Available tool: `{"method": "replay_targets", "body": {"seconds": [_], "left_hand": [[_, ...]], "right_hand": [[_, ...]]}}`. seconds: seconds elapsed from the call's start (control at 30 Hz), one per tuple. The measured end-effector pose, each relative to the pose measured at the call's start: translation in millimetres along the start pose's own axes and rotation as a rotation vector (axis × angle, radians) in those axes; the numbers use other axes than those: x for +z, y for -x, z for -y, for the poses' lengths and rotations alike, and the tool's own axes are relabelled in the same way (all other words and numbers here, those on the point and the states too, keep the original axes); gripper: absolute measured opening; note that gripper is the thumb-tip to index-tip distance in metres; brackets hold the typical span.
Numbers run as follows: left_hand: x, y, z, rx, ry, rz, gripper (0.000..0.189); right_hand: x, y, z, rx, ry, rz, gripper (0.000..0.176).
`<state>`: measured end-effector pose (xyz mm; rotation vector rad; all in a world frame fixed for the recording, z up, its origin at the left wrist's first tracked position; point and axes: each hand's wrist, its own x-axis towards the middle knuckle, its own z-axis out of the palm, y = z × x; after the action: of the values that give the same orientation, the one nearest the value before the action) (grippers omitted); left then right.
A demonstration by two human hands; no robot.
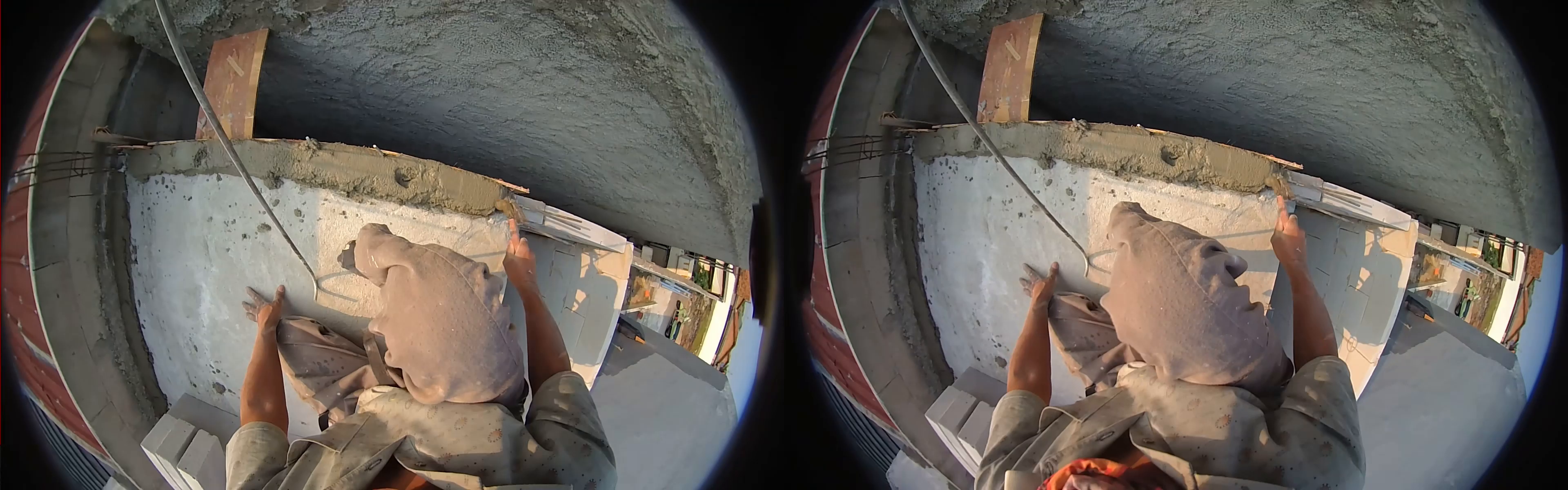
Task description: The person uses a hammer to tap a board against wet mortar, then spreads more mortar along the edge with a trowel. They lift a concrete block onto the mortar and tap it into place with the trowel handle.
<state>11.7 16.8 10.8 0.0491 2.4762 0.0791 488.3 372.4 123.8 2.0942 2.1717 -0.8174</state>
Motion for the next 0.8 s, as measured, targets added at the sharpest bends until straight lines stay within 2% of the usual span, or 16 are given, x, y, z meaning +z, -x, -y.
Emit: {"method": "replay_targets", "body": {"seconds": [0.03,0.1,0.17,0.27,0.37,0.4,0.5,0.53,0.63,0.67,0.7,0.77,0.8], "left_hand": [[-2,-5,-18,0.014,0.058,-0.022,0.121],[-7,14,-5,0.016,0.055,0.01,0.121],[-1,8,-6,-0.005,0.023,0.026,0.121],[-7,7,-2,-0.013,0.009,0.023,0.121],[-1,-6,-15,-0.002,0.023,0.013,0.121],[-1,2,1,-0.009,0.005,0.023,0.121],[0,9,3,-0.007,0.013,0.016,0.121],[0,10,4,-0.002,0.01,0.012,0.121],[-3,-4,-11,0.006,0.046,-0.014,0.121],[-4,-7,-18,0.014,0.059,-0.021,0.121],[-2,6,-2,0.003,0.03,0.002,0.121],[2,2,-9,0.013,0.024,0.002,0.12],[0,6,-7,0.002,0.017,0.009,0.12]], "right_hand": [[-4,-8,18,-0.01,0.011,0.056,0.051],[3,0,27,-0.006,-0.132,-0.181,0.051],[5,-6,35,-0.433,-0.183,-0.661,0.048],[20,-1,-16,0.103,-0.015,-0.072,0.048],[-6,-17,-1,0.003,0.071,0.019,0.049],[-9,-11,16,0.072,-0.028,-0.079,0.048],[18,-12,10,-0.249,-0.225,-0.63,0.047],[42,-13,-24,-0.145,-0.202,-0.547,0.047],[5,-35,-31,0.017,0.056,-0.086,0.051],[-3,-38,-27,-0.002,0.023,-0.179,0.051],[10,-45,-42,-0.097,-0.027,-0.432,0.052],[-18,-34,1,-0.137,-0.172,-0.62,0.051],[-3,-32,-9,-0.138,-0.158,-0.627,0.051]]}}
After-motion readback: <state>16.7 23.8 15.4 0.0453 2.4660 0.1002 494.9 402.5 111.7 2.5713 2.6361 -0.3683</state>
